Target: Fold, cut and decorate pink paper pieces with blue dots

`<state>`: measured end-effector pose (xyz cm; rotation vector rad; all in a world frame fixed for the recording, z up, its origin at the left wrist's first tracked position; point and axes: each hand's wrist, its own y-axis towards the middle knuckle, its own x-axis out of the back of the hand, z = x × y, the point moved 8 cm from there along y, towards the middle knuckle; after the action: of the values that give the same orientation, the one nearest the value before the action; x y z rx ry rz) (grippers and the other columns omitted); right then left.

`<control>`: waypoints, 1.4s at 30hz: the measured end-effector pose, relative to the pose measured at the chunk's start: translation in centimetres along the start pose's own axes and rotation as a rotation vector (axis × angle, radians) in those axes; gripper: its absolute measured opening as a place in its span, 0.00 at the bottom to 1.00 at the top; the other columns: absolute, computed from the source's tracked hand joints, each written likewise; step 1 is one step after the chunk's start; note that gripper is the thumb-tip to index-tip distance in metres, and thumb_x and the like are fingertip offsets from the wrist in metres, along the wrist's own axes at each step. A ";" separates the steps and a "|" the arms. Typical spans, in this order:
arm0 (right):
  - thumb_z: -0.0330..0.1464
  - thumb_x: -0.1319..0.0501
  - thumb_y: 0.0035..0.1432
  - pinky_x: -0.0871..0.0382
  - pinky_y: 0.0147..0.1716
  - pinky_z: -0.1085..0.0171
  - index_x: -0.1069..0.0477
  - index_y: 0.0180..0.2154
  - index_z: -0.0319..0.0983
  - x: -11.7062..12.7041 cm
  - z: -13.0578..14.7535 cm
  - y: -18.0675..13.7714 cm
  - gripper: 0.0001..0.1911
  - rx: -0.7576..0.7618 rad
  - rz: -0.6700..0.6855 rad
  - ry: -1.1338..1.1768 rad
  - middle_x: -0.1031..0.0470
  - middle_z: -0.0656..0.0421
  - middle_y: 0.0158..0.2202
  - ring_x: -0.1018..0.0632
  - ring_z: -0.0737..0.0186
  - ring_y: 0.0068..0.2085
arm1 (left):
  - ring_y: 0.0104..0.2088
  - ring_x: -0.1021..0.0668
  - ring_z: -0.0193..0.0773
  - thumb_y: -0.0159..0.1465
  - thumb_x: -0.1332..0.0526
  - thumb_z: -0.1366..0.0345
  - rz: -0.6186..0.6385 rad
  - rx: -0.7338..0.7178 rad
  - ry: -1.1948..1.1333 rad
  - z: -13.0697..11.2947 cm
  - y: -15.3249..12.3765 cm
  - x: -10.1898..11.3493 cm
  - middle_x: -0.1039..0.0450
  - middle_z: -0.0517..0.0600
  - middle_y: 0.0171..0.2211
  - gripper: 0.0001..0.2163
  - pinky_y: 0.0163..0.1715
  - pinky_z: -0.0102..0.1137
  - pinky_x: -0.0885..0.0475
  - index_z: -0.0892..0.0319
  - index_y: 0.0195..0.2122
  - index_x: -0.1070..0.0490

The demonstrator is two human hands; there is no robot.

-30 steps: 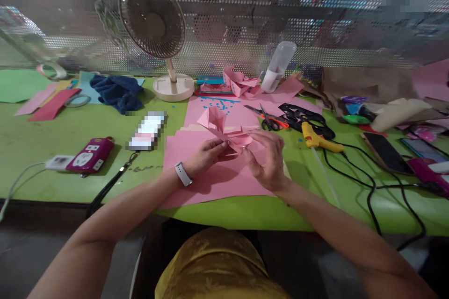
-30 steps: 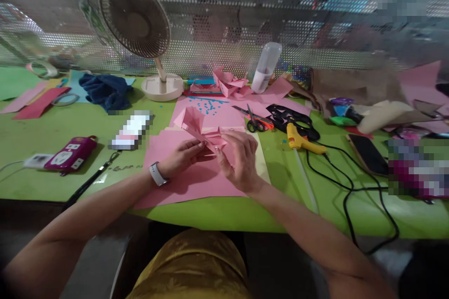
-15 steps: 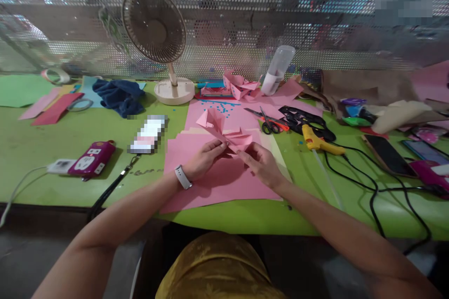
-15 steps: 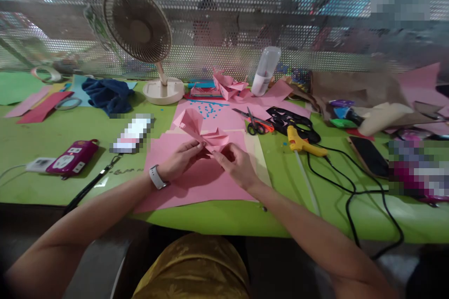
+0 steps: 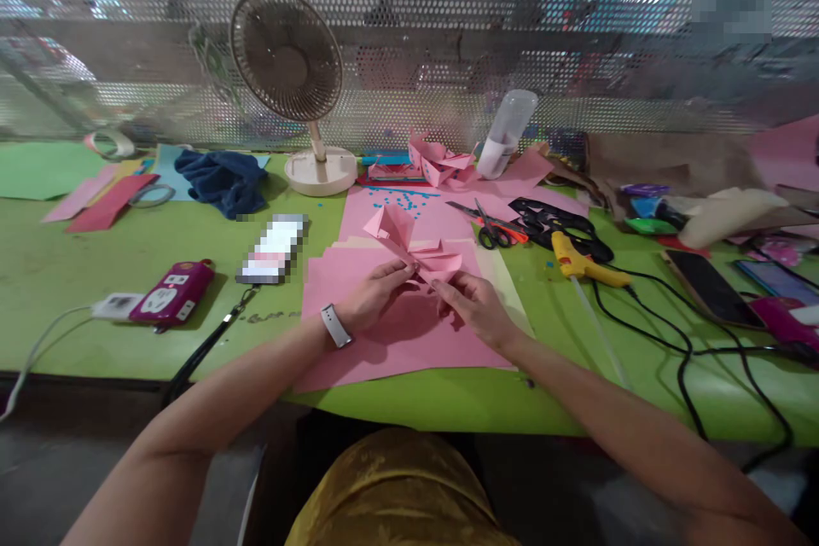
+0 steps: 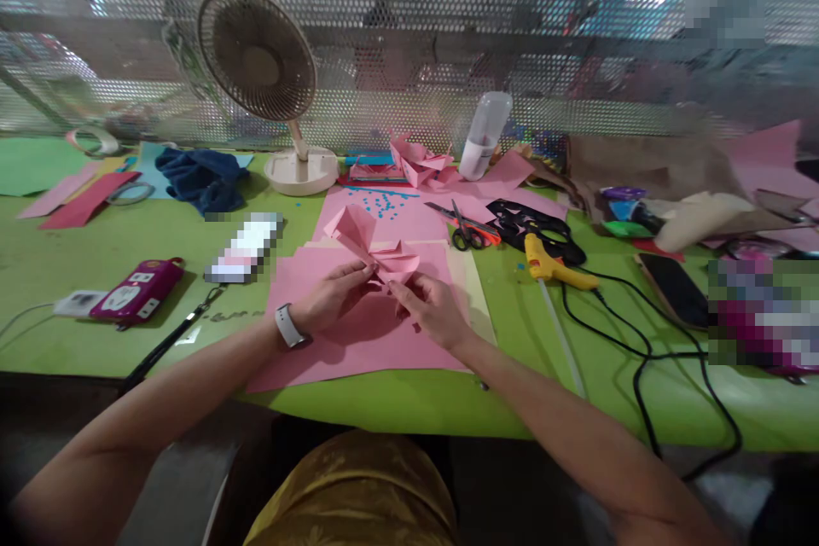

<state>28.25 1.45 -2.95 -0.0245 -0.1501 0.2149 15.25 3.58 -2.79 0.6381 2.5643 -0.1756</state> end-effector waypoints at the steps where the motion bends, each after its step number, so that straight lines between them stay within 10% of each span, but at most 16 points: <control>1: 0.50 0.38 0.55 0.36 0.14 0.71 0.30 0.32 0.38 0.0 0.0 0.0 0.21 0.005 -0.001 -0.003 0.28 0.62 0.21 0.31 0.71 0.19 | 0.36 0.23 0.36 0.60 0.33 0.61 0.003 -0.004 0.002 0.0 0.0 -0.1 0.25 0.50 0.32 0.09 0.46 0.33 0.31 0.63 0.32 0.25; 42: 0.47 0.38 0.55 0.40 0.13 0.71 0.33 0.29 0.37 -0.1 -0.7 0.4 0.19 0.016 -0.003 0.001 0.29 0.63 0.19 0.32 0.72 0.16 | 0.28 0.25 0.32 0.58 0.33 0.50 -0.074 0.026 0.335 0.4 0.1 0.9 0.24 0.51 0.28 0.18 0.32 0.29 0.30 0.64 0.31 0.24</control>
<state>28.21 1.84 -3.64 -0.0088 -0.1474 0.2132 14.77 3.96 -3.62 0.6274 2.9144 -0.1362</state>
